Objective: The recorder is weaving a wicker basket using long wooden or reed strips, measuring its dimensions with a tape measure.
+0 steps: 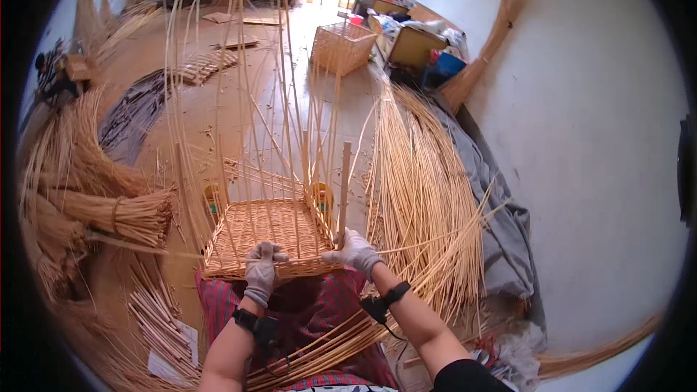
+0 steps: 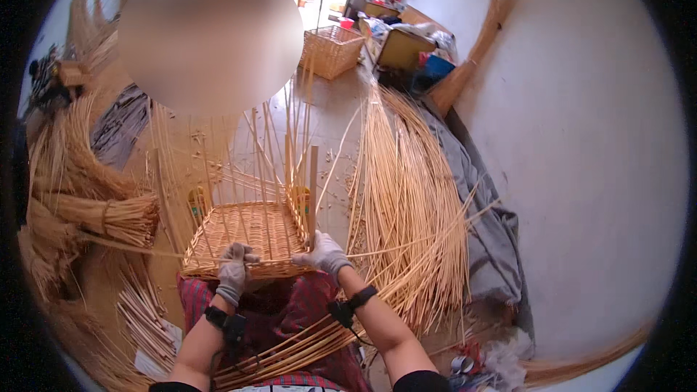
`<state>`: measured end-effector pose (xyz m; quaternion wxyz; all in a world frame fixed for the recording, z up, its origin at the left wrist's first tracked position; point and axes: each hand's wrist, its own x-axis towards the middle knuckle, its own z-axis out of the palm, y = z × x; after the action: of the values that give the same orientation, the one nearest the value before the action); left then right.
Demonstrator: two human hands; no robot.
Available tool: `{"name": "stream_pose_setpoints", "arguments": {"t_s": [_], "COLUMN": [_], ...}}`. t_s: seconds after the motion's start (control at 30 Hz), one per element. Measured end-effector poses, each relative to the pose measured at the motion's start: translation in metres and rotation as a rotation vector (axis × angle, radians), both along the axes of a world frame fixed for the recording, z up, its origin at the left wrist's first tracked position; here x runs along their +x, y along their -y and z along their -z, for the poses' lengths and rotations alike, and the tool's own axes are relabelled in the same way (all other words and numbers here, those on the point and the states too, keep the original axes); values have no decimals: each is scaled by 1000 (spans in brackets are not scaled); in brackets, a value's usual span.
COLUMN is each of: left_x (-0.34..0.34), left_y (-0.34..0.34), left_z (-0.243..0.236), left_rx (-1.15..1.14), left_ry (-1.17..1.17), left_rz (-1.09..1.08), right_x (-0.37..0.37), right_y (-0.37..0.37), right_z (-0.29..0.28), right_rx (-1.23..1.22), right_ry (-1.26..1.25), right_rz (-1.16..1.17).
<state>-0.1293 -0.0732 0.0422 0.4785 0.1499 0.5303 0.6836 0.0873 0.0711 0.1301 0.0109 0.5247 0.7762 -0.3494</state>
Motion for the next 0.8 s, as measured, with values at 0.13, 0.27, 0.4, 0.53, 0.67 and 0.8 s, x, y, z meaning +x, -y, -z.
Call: {"name": "stream_pose_setpoints", "arguments": {"t_s": [0.13,0.27,0.4,0.53,0.67,0.8], "left_x": [-3,45,66,9,-101,-151], "left_y": [-60,-156,-173,-81,9,63], "left_z": [-61,-120,-124,-95,-65,-12], "left_rx": [-13,166,229,569,541,19], "left_ry": [-536,-906,-748,-404,-526,-106], "left_rz": [147,197,313,513,-549,-18], "right_x": [-11,-24,-28,-22,-17,-19], "right_y": [0,16,18,2,-6,3], "right_z": [22,36,44,51,60,69], "right_rx": [233,458,536,454,487,875], "right_ry": [66,79,57,-35,-15,5], "right_rz": [121,318,413,371,398,324]}}
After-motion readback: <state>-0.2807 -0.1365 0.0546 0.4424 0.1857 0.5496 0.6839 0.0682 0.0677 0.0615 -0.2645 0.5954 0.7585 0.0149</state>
